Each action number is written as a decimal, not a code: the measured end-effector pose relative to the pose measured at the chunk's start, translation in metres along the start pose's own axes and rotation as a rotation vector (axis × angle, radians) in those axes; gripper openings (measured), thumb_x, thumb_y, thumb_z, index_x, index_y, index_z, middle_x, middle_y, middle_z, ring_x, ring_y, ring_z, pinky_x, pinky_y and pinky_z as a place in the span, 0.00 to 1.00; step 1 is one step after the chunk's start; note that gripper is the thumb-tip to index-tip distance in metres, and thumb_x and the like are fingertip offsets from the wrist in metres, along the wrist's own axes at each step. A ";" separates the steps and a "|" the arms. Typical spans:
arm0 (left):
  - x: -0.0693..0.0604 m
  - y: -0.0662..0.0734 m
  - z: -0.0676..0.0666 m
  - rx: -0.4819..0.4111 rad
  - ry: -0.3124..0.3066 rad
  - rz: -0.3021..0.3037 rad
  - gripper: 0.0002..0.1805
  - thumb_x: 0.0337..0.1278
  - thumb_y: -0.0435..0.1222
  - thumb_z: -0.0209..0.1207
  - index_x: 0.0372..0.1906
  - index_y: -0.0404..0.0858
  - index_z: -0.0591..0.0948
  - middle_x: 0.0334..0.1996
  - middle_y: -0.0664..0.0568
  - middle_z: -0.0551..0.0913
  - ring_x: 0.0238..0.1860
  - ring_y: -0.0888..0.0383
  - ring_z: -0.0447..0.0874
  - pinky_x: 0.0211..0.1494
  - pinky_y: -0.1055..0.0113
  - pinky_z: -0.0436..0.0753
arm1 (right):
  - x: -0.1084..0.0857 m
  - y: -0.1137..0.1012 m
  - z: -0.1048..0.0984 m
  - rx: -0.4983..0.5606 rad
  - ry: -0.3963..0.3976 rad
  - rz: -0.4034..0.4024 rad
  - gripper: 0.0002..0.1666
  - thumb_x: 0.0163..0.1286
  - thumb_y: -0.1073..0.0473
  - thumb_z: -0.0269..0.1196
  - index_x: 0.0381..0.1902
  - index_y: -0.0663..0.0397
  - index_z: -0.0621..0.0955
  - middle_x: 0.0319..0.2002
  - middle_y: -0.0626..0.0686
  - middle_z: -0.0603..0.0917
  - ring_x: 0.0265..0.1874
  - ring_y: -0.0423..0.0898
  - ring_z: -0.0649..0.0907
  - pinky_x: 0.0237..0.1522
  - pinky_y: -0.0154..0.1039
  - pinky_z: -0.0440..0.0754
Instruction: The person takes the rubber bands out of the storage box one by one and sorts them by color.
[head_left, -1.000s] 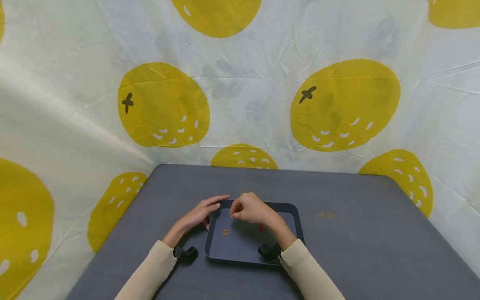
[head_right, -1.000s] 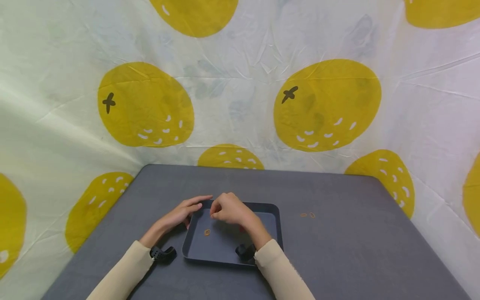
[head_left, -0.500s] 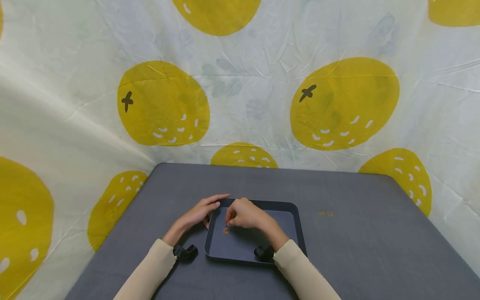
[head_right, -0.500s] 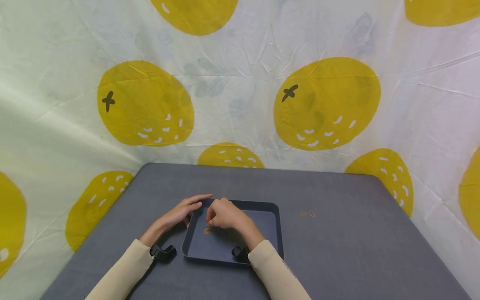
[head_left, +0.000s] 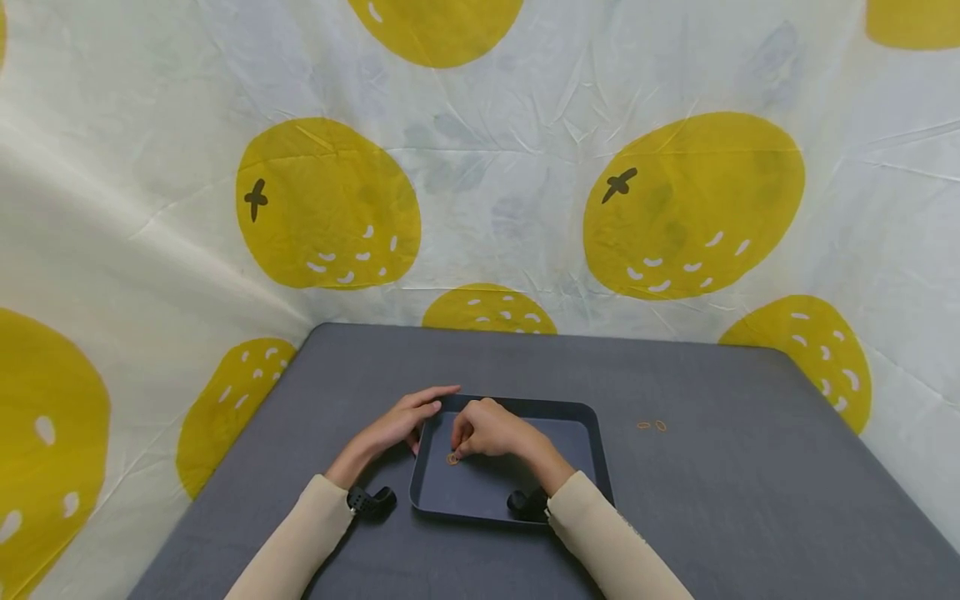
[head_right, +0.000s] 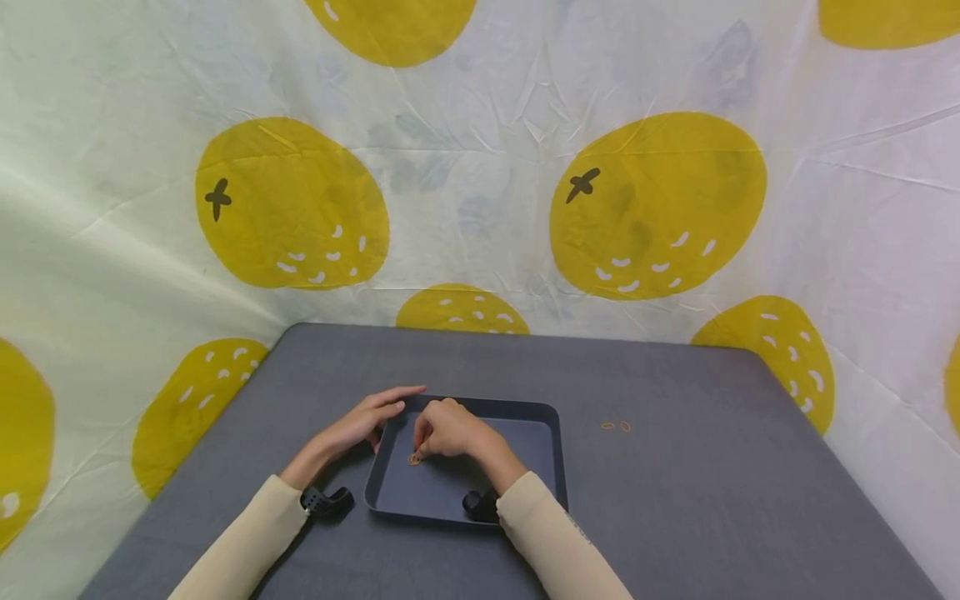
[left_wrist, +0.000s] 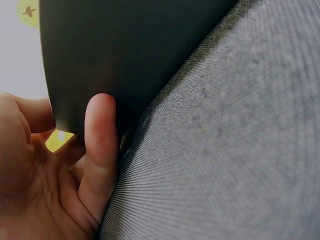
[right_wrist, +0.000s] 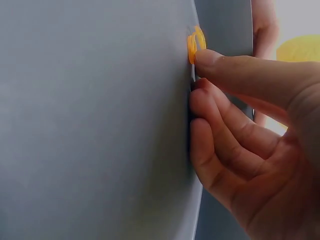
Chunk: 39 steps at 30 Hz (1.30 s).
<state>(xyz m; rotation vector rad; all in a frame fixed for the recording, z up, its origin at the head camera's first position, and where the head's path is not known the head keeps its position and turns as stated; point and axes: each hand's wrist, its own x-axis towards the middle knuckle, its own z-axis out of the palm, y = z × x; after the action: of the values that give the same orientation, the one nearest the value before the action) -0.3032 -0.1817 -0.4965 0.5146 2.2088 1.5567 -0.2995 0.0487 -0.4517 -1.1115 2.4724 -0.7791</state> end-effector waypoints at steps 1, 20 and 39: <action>0.000 0.000 0.000 -0.001 -0.001 0.000 0.25 0.85 0.45 0.43 0.79 0.57 0.67 0.80 0.44 0.61 0.19 0.58 0.72 0.20 0.63 0.82 | 0.000 0.000 0.000 -0.001 -0.002 0.000 0.03 0.63 0.59 0.76 0.30 0.49 0.92 0.26 0.43 0.90 0.22 0.32 0.81 0.28 0.29 0.78; 0.001 -0.002 0.000 -0.008 0.001 0.001 0.25 0.85 0.44 0.43 0.79 0.55 0.67 0.80 0.43 0.61 0.28 0.56 0.80 0.20 0.61 0.83 | -0.001 -0.001 0.001 -0.007 0.018 -0.012 0.07 0.64 0.62 0.74 0.26 0.47 0.89 0.24 0.42 0.87 0.20 0.34 0.78 0.25 0.29 0.75; 0.001 0.000 0.001 -0.005 0.012 -0.001 0.25 0.84 0.43 0.44 0.79 0.55 0.68 0.79 0.41 0.62 0.29 0.53 0.82 0.20 0.61 0.82 | -0.013 -0.006 -0.019 0.012 0.080 0.018 0.07 0.67 0.62 0.71 0.30 0.44 0.90 0.29 0.42 0.90 0.25 0.36 0.82 0.30 0.33 0.81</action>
<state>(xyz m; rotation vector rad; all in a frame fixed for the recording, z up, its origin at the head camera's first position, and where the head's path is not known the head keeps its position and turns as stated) -0.3037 -0.1810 -0.4971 0.5033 2.2130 1.5690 -0.2964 0.0619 -0.4319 -1.0725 2.5361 -0.8480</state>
